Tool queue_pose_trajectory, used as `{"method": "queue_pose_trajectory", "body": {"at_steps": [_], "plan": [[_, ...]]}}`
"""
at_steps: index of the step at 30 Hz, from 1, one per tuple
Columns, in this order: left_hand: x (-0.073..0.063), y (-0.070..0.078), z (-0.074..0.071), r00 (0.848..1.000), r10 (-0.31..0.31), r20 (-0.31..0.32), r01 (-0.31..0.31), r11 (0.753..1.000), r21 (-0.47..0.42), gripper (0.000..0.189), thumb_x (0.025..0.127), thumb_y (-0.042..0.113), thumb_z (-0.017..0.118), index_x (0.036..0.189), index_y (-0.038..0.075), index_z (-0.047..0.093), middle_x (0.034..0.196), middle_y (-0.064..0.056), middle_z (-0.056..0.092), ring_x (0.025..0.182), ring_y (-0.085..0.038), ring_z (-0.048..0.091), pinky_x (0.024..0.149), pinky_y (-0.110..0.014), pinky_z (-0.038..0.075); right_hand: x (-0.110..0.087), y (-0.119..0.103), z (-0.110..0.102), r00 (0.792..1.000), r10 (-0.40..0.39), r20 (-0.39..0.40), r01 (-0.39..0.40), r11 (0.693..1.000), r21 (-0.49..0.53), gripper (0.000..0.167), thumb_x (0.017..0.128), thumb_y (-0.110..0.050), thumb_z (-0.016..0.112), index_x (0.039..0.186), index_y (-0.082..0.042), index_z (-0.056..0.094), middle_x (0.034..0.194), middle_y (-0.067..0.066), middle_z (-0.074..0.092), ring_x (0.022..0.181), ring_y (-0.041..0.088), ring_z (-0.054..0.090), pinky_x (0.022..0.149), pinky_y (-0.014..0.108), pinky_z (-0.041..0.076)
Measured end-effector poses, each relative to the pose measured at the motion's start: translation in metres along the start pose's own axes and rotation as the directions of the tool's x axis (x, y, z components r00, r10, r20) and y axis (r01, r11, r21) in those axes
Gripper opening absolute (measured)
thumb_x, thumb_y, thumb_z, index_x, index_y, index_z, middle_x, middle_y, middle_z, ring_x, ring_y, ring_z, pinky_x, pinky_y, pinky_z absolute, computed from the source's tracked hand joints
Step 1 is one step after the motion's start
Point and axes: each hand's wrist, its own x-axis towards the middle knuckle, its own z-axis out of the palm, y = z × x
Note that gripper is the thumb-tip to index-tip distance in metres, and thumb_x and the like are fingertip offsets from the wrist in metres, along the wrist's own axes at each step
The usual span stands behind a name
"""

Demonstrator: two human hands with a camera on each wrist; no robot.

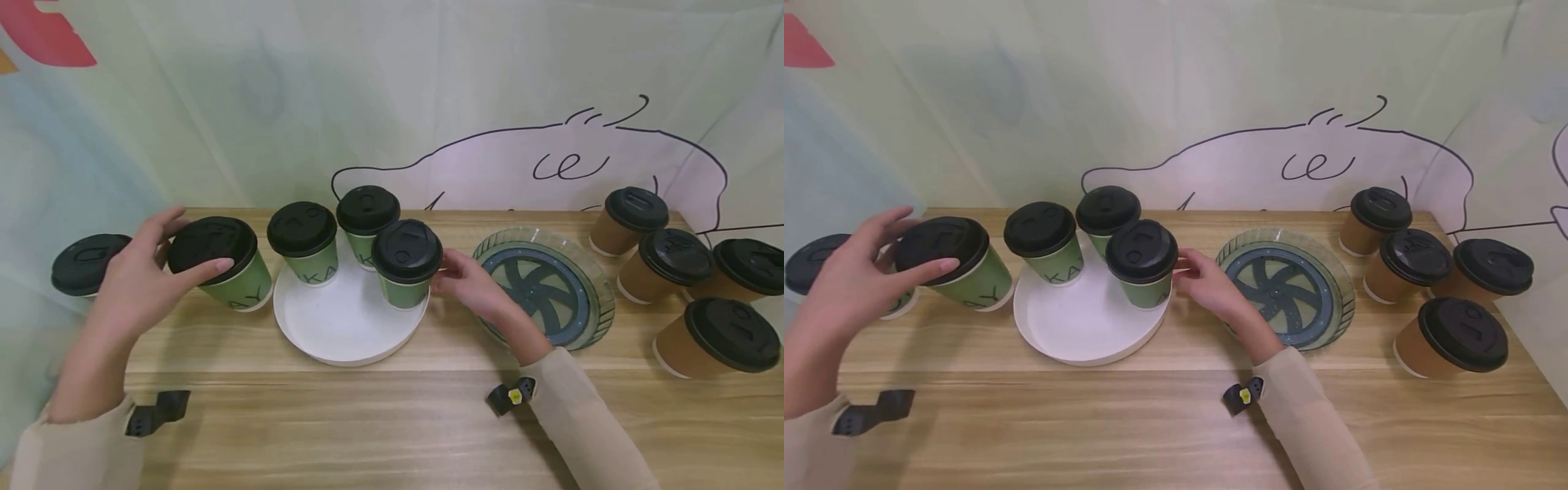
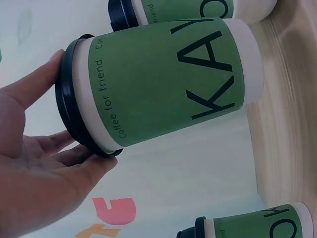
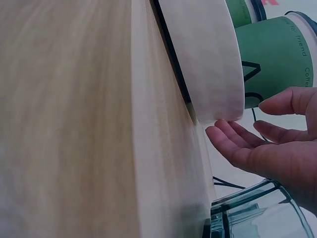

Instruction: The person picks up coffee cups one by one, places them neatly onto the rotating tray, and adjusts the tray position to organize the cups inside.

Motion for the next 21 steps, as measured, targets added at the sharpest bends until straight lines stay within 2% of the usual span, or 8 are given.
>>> {"method": "queue_pose_trajectory", "body": {"at_steps": [10, 16, 21], "plan": [[-0.006, 0.007, 0.004, 0.999, 0.03, 0.017, -0.029, 0.999, -0.041, 0.09, 0.081, 0.041, 0.067, 0.148, 0.014, 0.012, 0.146, -0.022, 0.023, 0.126, -0.05, 0.023, 0.097, -0.061, 0.025, 0.001, 0.001, 0.0, 1.0, 0.019, -0.012, -0.019, 0.999, 0.029, 0.05, 0.085, 0.006, 0.051, 0.133, -0.002, 0.042, 0.119, 0.02, 0.05, 0.108, 0.029, 0.052, 0.086, 0.036, 0.047], [-0.009, 0.014, 0.007, 0.996, 0.086, 0.005, -0.085, 0.994, -0.075, 0.09, 0.079, 0.037, 0.071, 0.147, 0.012, 0.017, 0.142, -0.022, 0.029, 0.128, -0.046, 0.025, 0.101, -0.056, 0.024, 0.003, 0.002, 0.0, 1.0, 0.016, -0.012, -0.016, 0.999, 0.031, 0.048, 0.087, 0.005, 0.051, 0.133, -0.001, 0.042, 0.125, 0.019, 0.048, 0.114, 0.03, 0.049, 0.089, 0.037, 0.046], [-0.01, 0.018, 0.01, 0.99, 0.144, -0.016, -0.144, 0.986, -0.082, 0.089, 0.078, 0.032, 0.073, 0.145, 0.006, 0.021, 0.137, -0.024, 0.034, 0.127, -0.043, 0.028, 0.102, -0.053, 0.024, 0.003, 0.001, 0.0, 1.0, 0.014, -0.013, -0.013, 0.999, 0.036, 0.047, 0.088, 0.003, 0.052, 0.133, -0.002, 0.042, 0.123, 0.019, 0.049, 0.112, 0.03, 0.05, 0.088, 0.036, 0.047]]}}
